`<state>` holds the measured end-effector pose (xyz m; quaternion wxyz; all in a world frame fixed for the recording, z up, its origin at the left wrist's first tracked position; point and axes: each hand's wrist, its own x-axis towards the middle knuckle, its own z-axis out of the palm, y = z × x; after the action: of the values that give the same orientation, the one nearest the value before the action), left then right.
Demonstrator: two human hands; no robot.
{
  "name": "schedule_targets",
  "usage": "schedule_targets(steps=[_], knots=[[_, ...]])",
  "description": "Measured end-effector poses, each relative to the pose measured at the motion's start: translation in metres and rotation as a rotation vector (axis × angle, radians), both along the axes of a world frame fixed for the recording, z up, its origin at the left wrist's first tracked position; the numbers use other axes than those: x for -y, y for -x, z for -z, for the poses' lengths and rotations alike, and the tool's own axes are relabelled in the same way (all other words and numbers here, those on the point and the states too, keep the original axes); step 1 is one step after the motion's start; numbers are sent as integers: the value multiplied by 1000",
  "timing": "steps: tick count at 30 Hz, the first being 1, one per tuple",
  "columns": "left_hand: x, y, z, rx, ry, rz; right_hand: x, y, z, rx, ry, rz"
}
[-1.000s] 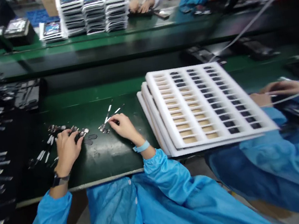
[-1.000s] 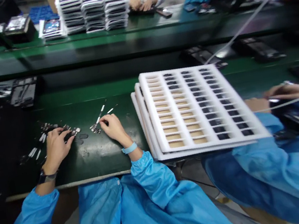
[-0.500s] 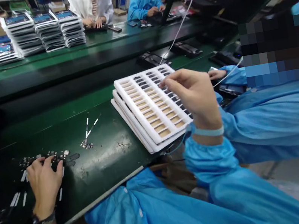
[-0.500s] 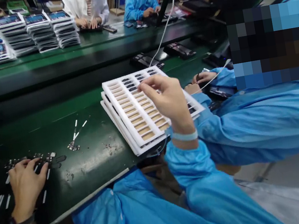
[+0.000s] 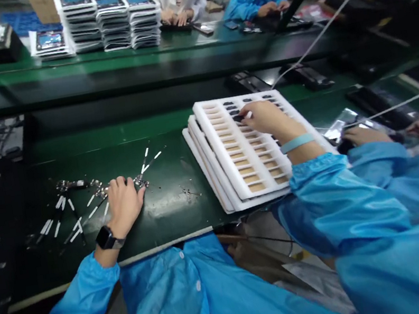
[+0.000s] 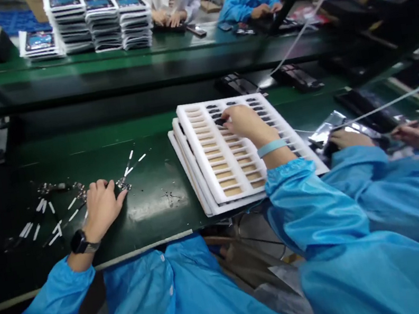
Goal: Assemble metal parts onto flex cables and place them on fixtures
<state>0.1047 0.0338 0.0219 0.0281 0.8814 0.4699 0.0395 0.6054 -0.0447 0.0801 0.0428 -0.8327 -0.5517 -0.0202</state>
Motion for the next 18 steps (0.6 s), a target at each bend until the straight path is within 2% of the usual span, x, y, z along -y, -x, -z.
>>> schedule_targets(steps=[7,12,15,18], knots=[[2,-14,7,85,6,-17,-1,-3,-1,99,87,-164],[-4,-11,10,149,11,6,0,1,-12,25,32,-155],[-7,-10,14,118,3,21,8,4,-26,-90,-103,-122],[-9,-10,17,113,-2,17,19,10,-37,-383,-370,-72]])
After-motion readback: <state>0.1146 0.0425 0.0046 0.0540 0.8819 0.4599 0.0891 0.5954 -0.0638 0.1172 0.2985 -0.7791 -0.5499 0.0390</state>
